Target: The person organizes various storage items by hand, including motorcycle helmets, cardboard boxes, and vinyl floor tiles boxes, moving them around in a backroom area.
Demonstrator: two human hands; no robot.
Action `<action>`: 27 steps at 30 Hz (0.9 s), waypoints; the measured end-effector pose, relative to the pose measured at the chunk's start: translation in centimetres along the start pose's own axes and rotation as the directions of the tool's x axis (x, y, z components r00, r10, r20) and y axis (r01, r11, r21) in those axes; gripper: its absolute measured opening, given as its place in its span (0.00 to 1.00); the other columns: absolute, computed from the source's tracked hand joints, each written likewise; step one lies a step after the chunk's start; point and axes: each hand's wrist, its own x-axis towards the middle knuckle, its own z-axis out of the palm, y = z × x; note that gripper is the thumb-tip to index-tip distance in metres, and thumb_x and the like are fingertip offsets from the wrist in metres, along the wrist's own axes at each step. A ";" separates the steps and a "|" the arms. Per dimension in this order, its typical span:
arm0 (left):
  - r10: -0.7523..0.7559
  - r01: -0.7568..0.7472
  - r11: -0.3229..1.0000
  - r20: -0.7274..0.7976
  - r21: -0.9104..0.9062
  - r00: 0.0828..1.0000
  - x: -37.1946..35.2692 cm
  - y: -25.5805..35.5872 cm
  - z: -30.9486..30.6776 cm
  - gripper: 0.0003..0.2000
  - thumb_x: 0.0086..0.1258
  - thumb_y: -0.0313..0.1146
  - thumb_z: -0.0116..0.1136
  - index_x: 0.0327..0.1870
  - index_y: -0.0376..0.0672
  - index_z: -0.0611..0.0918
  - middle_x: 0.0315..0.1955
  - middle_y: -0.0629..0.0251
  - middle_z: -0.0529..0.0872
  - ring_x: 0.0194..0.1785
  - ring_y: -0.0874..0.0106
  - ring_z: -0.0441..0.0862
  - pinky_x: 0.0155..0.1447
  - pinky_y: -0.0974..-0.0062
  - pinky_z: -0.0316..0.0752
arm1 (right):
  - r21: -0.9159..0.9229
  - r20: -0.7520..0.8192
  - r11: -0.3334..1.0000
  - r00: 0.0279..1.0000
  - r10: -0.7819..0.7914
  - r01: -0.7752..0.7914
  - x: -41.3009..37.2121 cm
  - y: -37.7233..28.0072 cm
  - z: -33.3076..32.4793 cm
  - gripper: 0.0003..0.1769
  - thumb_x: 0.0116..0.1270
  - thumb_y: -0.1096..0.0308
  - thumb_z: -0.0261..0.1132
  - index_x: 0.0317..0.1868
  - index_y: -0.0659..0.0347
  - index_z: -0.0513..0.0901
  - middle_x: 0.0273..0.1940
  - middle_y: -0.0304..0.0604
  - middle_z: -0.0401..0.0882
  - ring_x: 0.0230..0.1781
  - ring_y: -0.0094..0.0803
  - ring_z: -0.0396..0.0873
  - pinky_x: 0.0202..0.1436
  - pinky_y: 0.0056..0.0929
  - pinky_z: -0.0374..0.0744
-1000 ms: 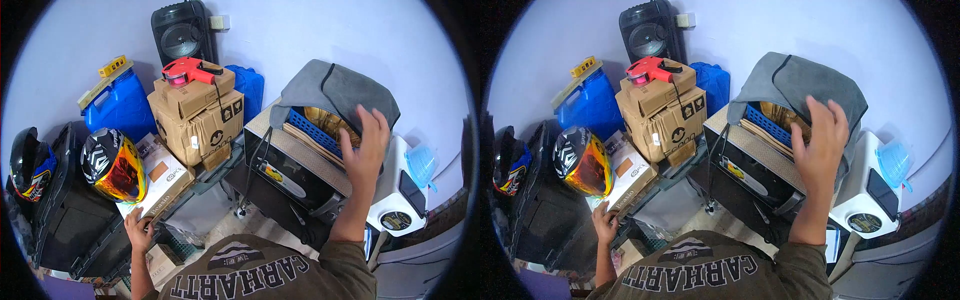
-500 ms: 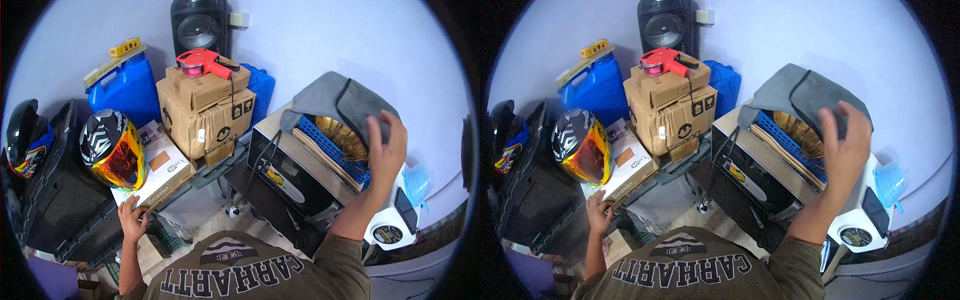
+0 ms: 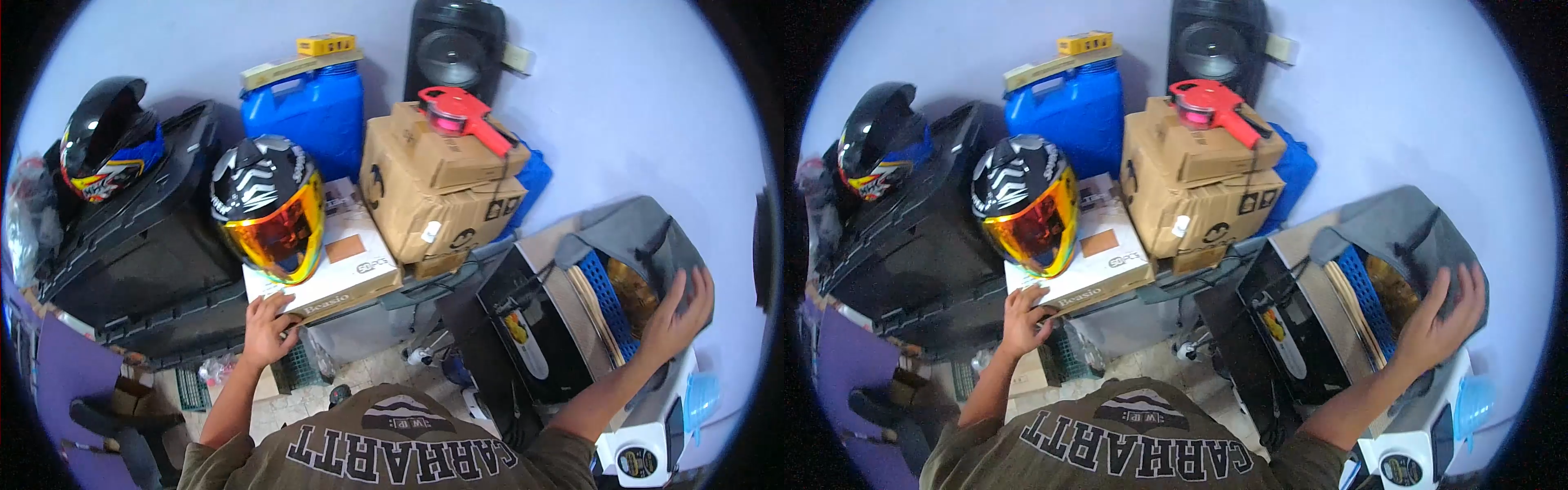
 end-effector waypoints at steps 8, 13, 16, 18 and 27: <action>-0.103 0.103 0.993 0.002 0.053 0.995 -1.3 -1.6 -1.1 0.37 0.51 0.41 0.69 0.65 0.46 0.67 0.62 0.61 0.69 0.70 0.61 0.61 0.71 0.48 0.48 | 0.823 0.477 0.567 0.488 -0.731 0.045 -11.4 -16.7 4.8 0.19 0.53 0.64 0.69 0.45 0.62 0.80 0.48 0.49 0.79 0.49 0.46 0.77 0.54 0.41 0.74; -0.429 0.430 0.883 0.045 -0.188 0.902 -4.2 -4.0 -1.7 0.45 0.49 0.46 0.74 0.69 0.44 0.62 0.69 0.48 0.56 0.71 0.50 0.56 0.70 0.51 0.55 | 0.847 0.531 0.493 0.325 -0.783 -0.197 -16.9 -22.6 9.1 0.25 0.53 0.62 0.70 0.50 0.65 0.78 0.53 0.50 0.76 0.54 0.48 0.73 0.60 0.44 0.70; -0.390 0.393 0.870 0.070 -0.298 0.918 -4.4 -4.7 -1.1 0.46 0.51 0.44 0.74 0.70 0.43 0.60 0.72 0.43 0.47 0.73 0.46 0.52 0.71 0.54 0.57 | 0.806 0.592 0.552 0.262 -0.762 -0.214 -18.2 -25.5 11.0 0.33 0.53 0.59 0.71 0.57 0.65 0.73 0.60 0.54 0.70 0.62 0.53 0.66 0.66 0.46 0.64; -0.393 0.408 0.835 0.118 -0.370 0.912 -3.8 -5.7 -0.7 0.47 0.51 0.43 0.74 0.71 0.42 0.58 0.72 0.43 0.43 0.74 0.46 0.49 0.72 0.57 0.54 | 0.785 0.611 0.607 0.324 -0.722 -0.128 -18.4 -27.5 12.2 0.39 0.52 0.53 0.72 0.61 0.63 0.70 0.64 0.54 0.65 0.66 0.54 0.60 0.68 0.47 0.60; -0.171 0.218 0.833 0.137 -0.509 0.976 -3.8 -10.1 3.4 0.52 0.53 0.51 0.71 0.70 0.32 0.50 0.69 0.27 0.38 0.73 0.37 0.44 0.73 0.53 0.51 | 0.703 0.629 0.707 0.401 -0.666 0.071 -23.4 -29.2 16.3 0.52 0.45 0.28 0.63 0.62 0.62 0.70 0.67 0.52 0.61 0.69 0.54 0.56 0.67 0.55 0.55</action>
